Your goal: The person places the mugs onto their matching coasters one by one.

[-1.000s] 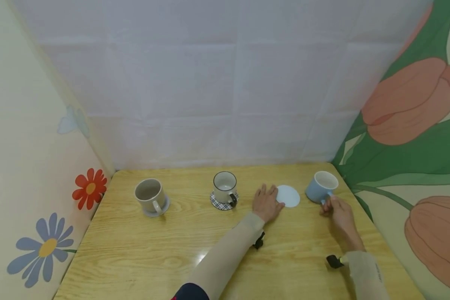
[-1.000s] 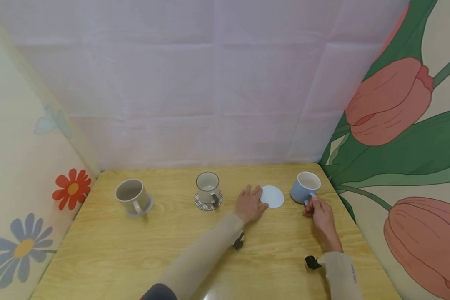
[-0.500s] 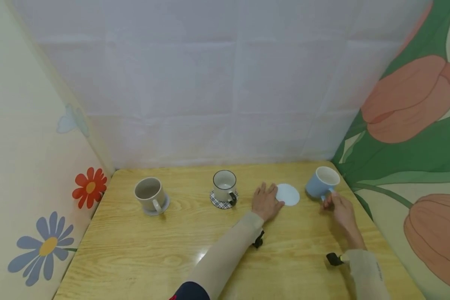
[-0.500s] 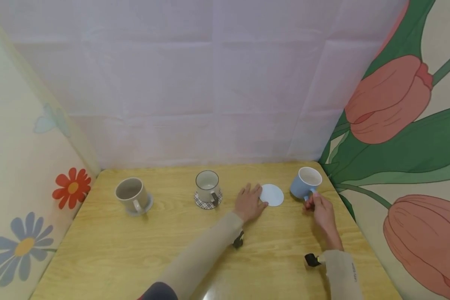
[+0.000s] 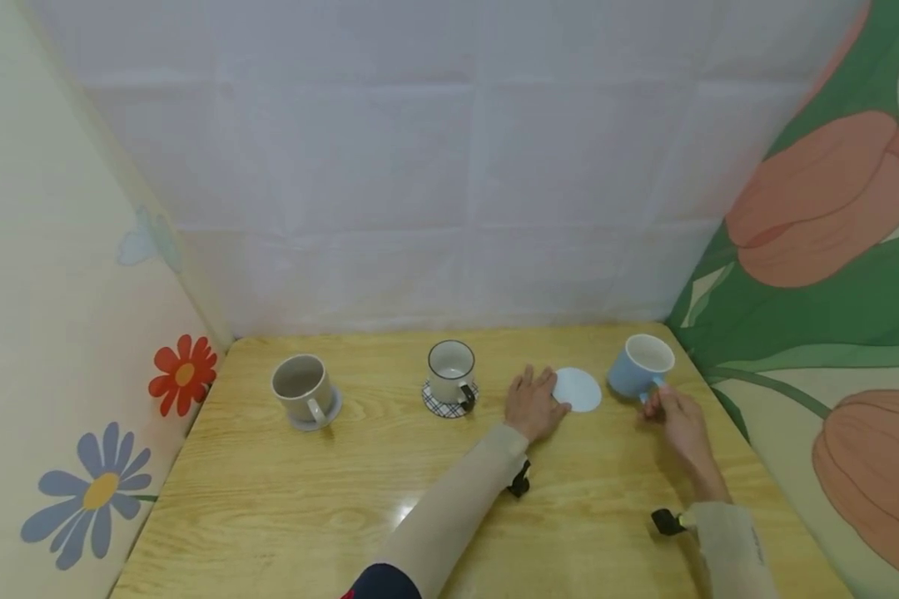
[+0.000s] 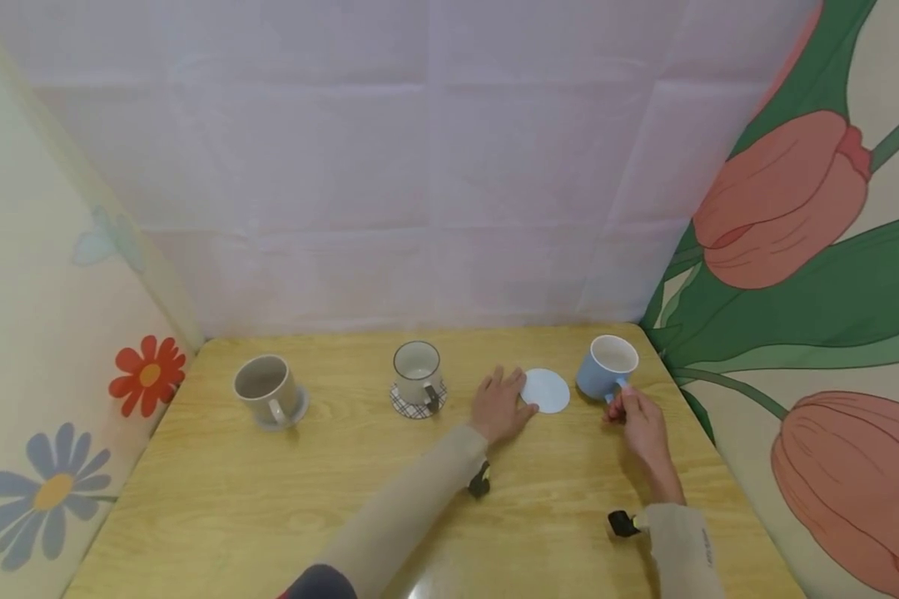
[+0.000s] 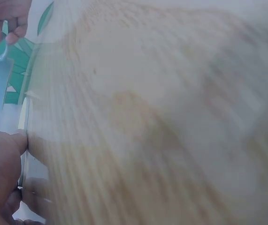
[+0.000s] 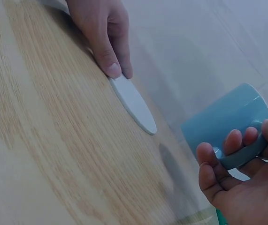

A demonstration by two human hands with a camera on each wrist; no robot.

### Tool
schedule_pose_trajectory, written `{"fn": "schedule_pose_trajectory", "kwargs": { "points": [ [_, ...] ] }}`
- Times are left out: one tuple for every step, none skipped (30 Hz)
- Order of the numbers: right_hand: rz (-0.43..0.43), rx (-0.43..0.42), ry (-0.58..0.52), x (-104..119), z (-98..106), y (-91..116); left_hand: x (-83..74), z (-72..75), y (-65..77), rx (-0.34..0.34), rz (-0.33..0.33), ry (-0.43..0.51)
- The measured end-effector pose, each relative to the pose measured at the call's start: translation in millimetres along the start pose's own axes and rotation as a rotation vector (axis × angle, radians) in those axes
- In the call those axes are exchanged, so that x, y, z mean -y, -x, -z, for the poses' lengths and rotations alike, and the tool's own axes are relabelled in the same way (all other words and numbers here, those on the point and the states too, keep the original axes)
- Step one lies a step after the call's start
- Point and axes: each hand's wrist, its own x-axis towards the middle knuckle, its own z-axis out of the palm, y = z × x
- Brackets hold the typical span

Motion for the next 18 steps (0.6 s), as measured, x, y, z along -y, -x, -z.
{"fn": "schedule_pose_trajectory", "kwargs": {
  "points": [
    [0.007, -0.001, -0.005, 0.0, -0.3, 0.5, 0.4, -1.4, -0.2, -0.003, 0.000, 0.012],
    [0.012, -0.001, -0.012, 0.0, -0.6, 1.0, 0.7, -2.7, -0.2, -0.006, -0.001, 0.020],
    [0.018, -0.002, -0.017, 0.0, -0.8, 1.3, 1.0, -3.8, -0.4, -0.009, -0.001, 0.033],
    [0.024, -0.004, -0.017, 0.2, -0.8, 1.5, 1.2, -4.5, -0.6, -0.011, -0.001, 0.042],
    [0.030, -0.005, -0.017, 0.5, -0.7, 1.7, 1.3, -4.9, -0.9, -0.020, -0.002, 0.053],
    [0.037, -0.009, -0.010, 1.0, -0.5, 1.7, 1.4, -4.9, -1.5, -0.021, -0.004, 0.059],
    [0.040, -0.011, -0.005, 1.3, -0.5, 1.9, 1.6, -5.3, -1.6, -0.025, -0.004, 0.070],
    [0.043, -0.013, 0.002, 1.6, -0.5, 1.9, 1.8, -5.8, -1.8, -0.030, -0.004, 0.082],
    [0.045, -0.016, 0.012, 2.0, -0.4, 1.9, 2.0, -6.7, -2.2, -0.038, -0.005, 0.089],
    [0.046, -0.016, 0.021, 2.4, -0.3, 1.9, 2.1, -7.0, -2.5, -0.040, -0.005, 0.094],
    [0.045, -0.017, 0.028, 2.8, -0.2, 1.8, 2.3, -7.7, -2.8, -0.041, -0.004, 0.101],
    [0.043, -0.017, 0.030, 3.2, 0.0, 1.8, 2.5, -8.1, -2.9, -0.037, -0.003, 0.108],
    [0.041, -0.019, 0.038, 3.6, 0.0, 1.7, 2.5, -8.0, -2.8, -0.038, -0.003, 0.114],
    [0.039, -0.019, 0.048, 3.9, 0.0, 1.7, 2.6, -8.0, -2.5, -0.037, -0.004, 0.118],
    [0.037, -0.018, 0.055, 4.2, -0.1, 1.6, 2.6, -7.7, -2.0, -0.037, -0.005, 0.122],
    [0.033, -0.019, 0.053, 4.6, -0.2, 1.6, 2.5, -6.4, -1.2, -0.034, -0.006, 0.130],
    [0.031, -0.017, 0.050, 4.9, -0.3, 1.7, 2.7, -4.9, -0.2, -0.039, -0.007, 0.134],
    [0.029, -0.015, 0.043, 5.2, -0.6, 1.7, 2.7, -4.2, 0.3, -0.045, -0.009, 0.141]
  ]
}}
